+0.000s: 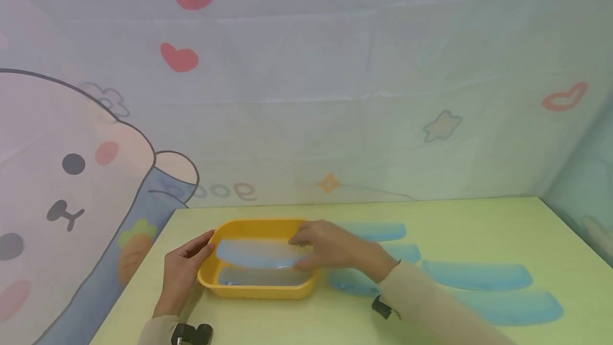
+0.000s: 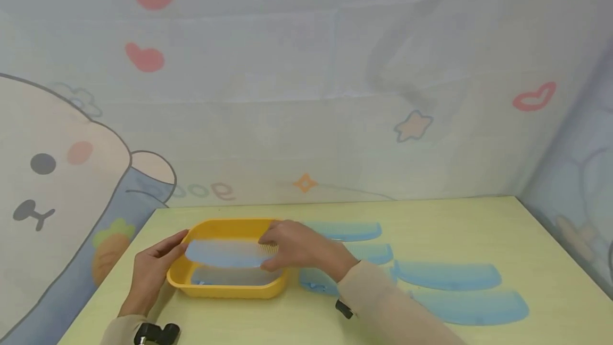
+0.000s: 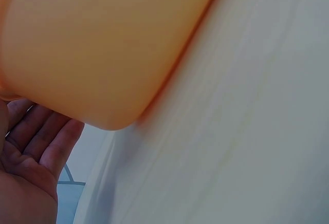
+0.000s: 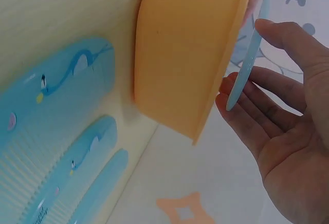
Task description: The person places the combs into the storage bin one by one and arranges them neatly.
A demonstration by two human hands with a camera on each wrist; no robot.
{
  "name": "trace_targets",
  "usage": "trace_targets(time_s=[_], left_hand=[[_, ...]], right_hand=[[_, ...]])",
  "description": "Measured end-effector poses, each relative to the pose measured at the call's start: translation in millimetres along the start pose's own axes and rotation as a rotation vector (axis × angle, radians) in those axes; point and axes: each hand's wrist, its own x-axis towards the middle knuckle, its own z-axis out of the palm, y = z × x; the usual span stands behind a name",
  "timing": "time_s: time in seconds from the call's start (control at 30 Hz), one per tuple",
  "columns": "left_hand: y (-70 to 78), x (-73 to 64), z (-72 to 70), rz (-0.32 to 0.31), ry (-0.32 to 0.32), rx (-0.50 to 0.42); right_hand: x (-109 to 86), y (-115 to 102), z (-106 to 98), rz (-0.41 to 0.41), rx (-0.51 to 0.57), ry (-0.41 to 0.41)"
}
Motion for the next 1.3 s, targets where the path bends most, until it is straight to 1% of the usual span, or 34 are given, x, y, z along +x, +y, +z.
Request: trace_targets(time_s=[0.17,0.33,0.67,0.87,1.03,1.23,1.3], left_hand=[[0.1,0.6,-0.9,-0.013,-0.004,0.010],[0.1,0.4,-1.5,-0.021,-0.012,0.006],[-0.1,0.1,-0.7,-0.009,-0.008,-0.003],[1.3,0.0,1.6,0.005,0.004,0.011],[2.4,-0.2,2.5,-0.005,0.011,0.020],[1.7,-0.7,1.7,-0.005,0.016,0.026],[1.4,-0.9,1.3,-0.005,0.017,0.027]], right_hand=[[2.9,-1,9,0.024,0.048,-0.030],[5.6,1,17,0.039,0.061,-0.055],[7.9,-1,22,0.090,0.046,-0.106],[10.1,-1,23,0.095,-0.005,-0.138],[12.9,-1,26,0.097,-0.036,-0.166],[14.5,0,29,0.070,-0.084,-0.175],[14.6,0,29,0.067,-0.084,-0.179]])
